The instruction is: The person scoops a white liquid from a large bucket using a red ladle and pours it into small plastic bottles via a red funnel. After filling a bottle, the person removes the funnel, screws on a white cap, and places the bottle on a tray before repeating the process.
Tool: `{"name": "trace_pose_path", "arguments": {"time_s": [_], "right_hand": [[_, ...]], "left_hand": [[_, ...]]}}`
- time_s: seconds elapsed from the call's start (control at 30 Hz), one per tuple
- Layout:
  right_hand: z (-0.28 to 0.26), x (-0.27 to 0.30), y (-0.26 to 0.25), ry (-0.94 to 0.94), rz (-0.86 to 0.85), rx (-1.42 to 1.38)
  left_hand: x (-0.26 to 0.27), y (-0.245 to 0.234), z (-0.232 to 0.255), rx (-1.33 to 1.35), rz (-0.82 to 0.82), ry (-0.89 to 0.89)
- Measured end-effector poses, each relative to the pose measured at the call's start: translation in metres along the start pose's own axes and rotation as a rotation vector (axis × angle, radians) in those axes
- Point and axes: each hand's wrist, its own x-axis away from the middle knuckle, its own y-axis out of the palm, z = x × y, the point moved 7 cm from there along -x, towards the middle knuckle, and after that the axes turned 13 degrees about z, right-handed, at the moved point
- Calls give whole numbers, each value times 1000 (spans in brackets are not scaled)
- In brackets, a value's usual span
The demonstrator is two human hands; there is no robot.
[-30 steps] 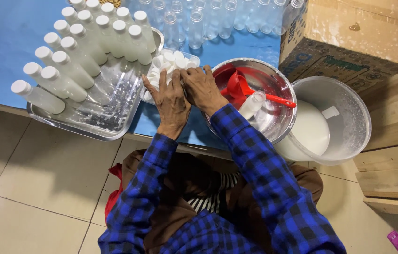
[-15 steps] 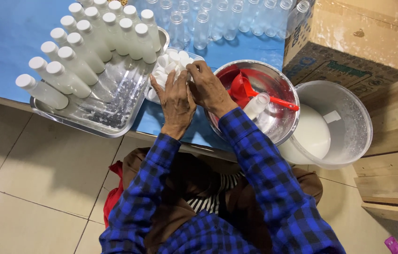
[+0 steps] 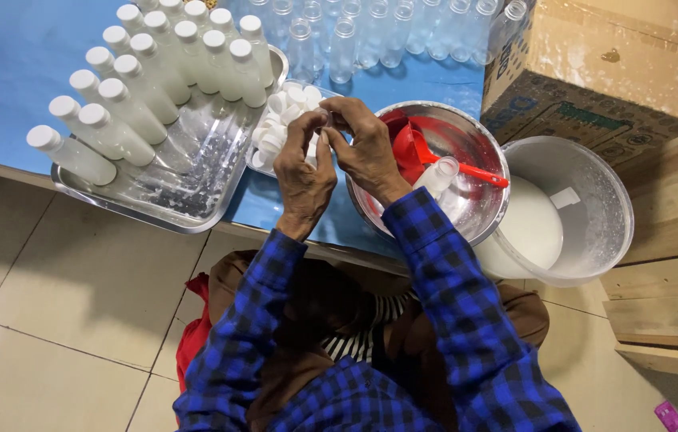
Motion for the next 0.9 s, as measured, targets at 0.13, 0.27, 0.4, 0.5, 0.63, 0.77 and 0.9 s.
{"name": "trace_pose_path", "arguments": {"time_s": [0.13,0.27,0.4,0.5,0.63,0.77,0.9], "right_hand": [[-12,-3,-4,10,20,7],[-40,-8,-13,-39,57,54],[-70,-10,-27,-41,138,81],[-88,-12,-46,-107,137,166],[-100,-25,-86,-217,74,280],[-109,-30,-139,-238,-46,352],[-61,-12,-179,-202,-177,435]], "left_hand": [[-4,-2,11,72,35,-109],[-6,1,13,243,90,-230],[-5,2,34,335,97,-261],[-2,3,58,367,118,-278],[9,10,80,440,19,-203],[40,45,85,264,-229,-95],[79,84,54,187,-305,38]]}}
